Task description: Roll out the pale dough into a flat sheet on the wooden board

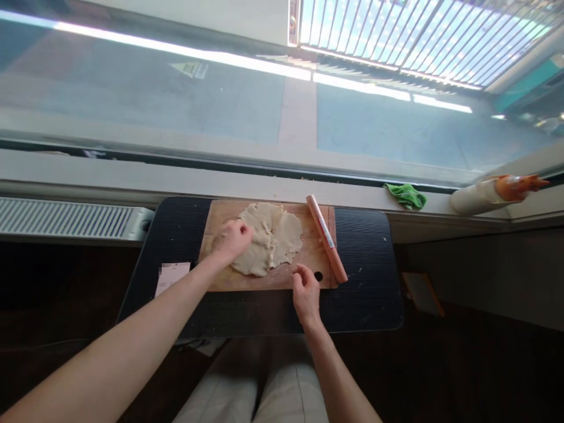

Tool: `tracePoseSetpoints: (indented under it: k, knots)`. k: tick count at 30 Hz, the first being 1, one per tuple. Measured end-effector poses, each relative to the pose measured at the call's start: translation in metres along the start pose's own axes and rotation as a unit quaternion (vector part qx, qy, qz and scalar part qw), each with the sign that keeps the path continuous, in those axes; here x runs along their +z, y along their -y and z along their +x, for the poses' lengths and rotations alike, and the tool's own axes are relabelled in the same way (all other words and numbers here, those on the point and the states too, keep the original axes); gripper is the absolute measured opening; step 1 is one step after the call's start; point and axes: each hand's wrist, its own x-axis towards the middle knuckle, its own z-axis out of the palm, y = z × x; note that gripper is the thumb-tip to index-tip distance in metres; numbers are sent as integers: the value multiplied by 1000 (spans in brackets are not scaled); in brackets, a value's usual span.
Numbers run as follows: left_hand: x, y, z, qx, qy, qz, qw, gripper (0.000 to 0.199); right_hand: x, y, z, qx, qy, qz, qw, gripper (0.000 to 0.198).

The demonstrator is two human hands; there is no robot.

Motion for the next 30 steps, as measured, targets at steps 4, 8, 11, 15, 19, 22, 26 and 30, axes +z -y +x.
tracePoseSetpoints:
  k: [4,8,11,15,19,22,26,30]
  knots:
    - [-1,26,18,-105,-66,-10,992,51,38,-1,-13,148,21,152,977,32]
    - [5,33,29,-104,7,-74,992,51,55,9,-2,221,34,157,962,36]
    - [4,42,27,-105,-54,-44,992,50,28,13,9,139,47,34,989,32]
    - [4,62,20,-143,-76,-12,987,63,-26,20,32,-92,-8,-165,982,31]
    - [9,65,20,-173,-43,-37,983,75,-50,30,76,-155,-82,-316,932,33]
    - [12,58,21,-175,-40,-26,984,74,-50,30,105,-99,-73,-385,914,36]
    - [18,57,9,-187,-42,-2,981,73,-45,20,109,-99,-34,-419,902,27]
    - [22,52,-13,-155,-49,27,986,75,-47,10,94,-139,-36,-421,896,36]
